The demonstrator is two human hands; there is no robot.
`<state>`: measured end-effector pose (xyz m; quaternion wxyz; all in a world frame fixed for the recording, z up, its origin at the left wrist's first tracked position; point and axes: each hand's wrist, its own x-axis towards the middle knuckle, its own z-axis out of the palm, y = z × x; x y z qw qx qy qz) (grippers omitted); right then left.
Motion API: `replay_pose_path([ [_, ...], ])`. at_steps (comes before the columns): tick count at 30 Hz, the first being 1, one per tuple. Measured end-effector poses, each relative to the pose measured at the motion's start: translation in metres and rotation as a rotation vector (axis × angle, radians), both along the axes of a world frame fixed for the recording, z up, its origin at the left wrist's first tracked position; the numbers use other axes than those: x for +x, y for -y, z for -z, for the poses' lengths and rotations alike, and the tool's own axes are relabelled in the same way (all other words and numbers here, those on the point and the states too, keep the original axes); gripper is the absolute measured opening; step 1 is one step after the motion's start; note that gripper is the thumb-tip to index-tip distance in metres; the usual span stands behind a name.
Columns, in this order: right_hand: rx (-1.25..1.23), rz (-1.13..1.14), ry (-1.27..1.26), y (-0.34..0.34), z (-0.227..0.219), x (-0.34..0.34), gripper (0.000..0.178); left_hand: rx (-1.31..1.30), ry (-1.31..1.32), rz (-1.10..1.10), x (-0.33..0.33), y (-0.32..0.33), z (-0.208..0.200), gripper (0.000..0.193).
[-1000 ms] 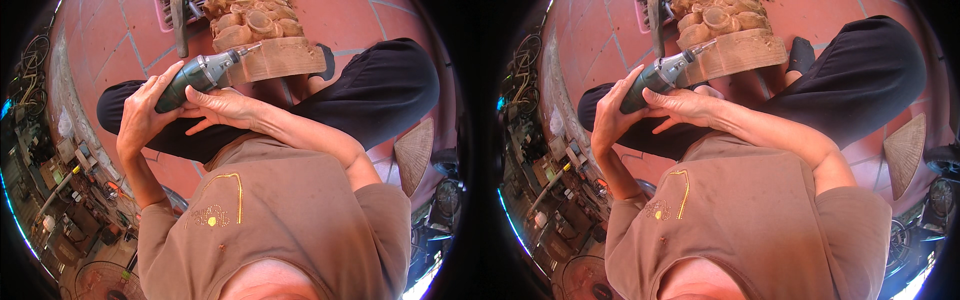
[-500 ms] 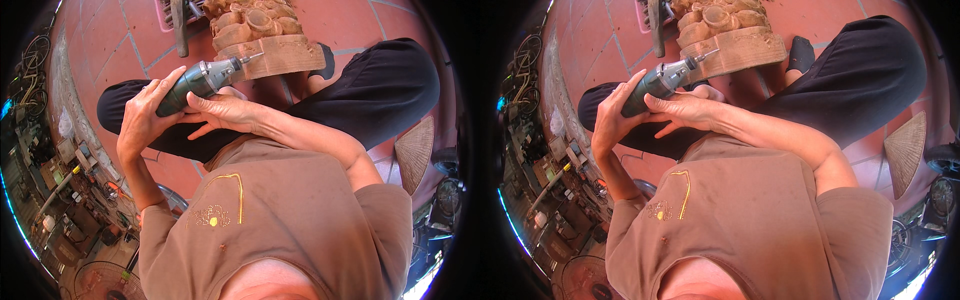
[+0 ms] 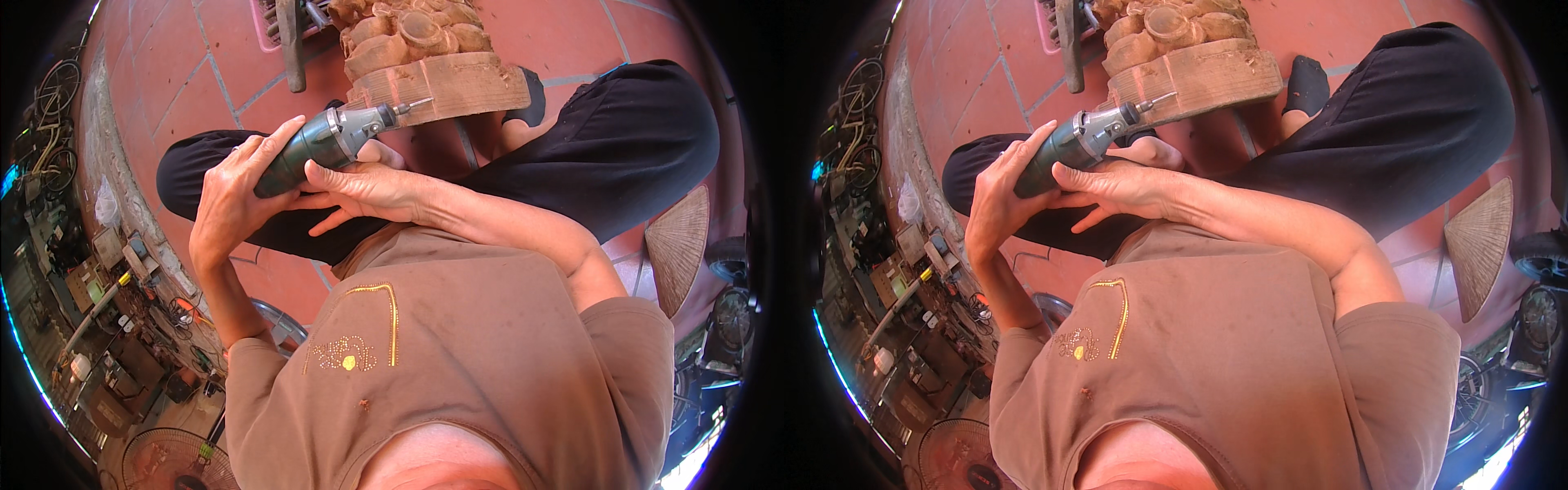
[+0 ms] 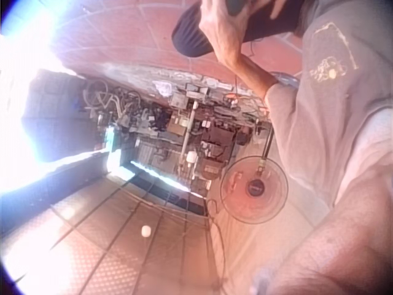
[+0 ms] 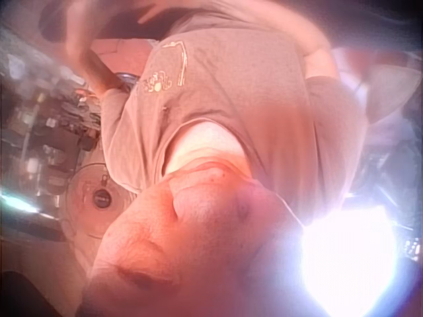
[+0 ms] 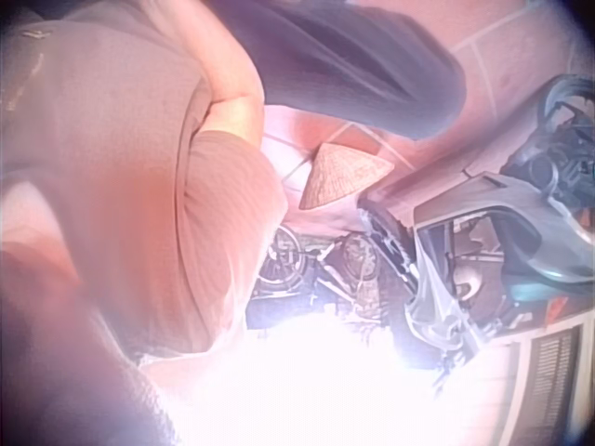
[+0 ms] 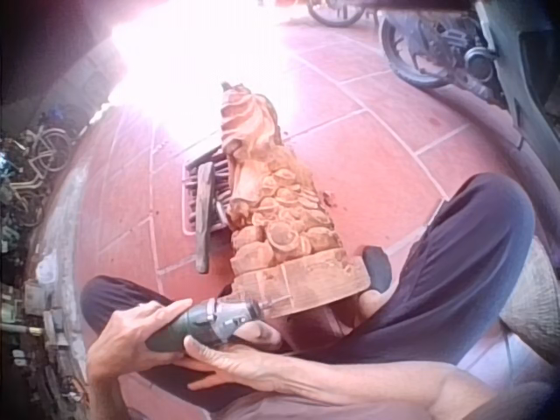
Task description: The person uses a handheld rotary tool to carve details into a wooden block. They hold the tool with both hands and guide it along the surface of the wood, creating grooves and patterns.
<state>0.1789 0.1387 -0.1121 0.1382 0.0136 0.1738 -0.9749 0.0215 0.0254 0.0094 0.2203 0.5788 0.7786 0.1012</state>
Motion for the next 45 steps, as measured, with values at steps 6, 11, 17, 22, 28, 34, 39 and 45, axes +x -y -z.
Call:
replay_pose_path([
  [6,0.024,-0.029,-0.025,0.002,-0.002,0.007,0.088,0.002,0.011,0.031,0.002,0.003,0.0,0.089],
  [11,0.031,-0.039,-0.026,0.005,-0.002,0.01,0.092,-0.002,0.0,0.044,0.003,0.004,0.0,0.09],
  [17,0.033,-0.019,-0.024,0.003,-0.001,0.007,0.088,0.018,0.005,0.036,0.002,0.003,0.003,0.09],
  [22,0.024,-0.008,-0.008,0.001,0.002,0.003,0.083,0.006,-0.014,0.022,0.0,0.001,0.003,0.091],
  [28,0.021,0.008,0.008,-0.002,0.003,-0.001,0.079,0.012,0.001,0.009,-0.002,-0.002,0.004,0.091],
  [34,0.016,0.024,0.01,-0.005,0.005,-0.006,0.076,0.028,-0.013,0.0,-0.004,-0.005,0.005,0.09],
  [39,0.023,0.054,0.061,-0.009,-0.002,-0.007,0.074,0.035,-0.018,0.0,-0.006,-0.007,0.005,0.089],
  [45,0.074,0.043,-0.006,-0.013,0.003,-0.012,0.096,0.041,-0.04,-0.001,-0.009,-0.009,0.007,0.09],
])
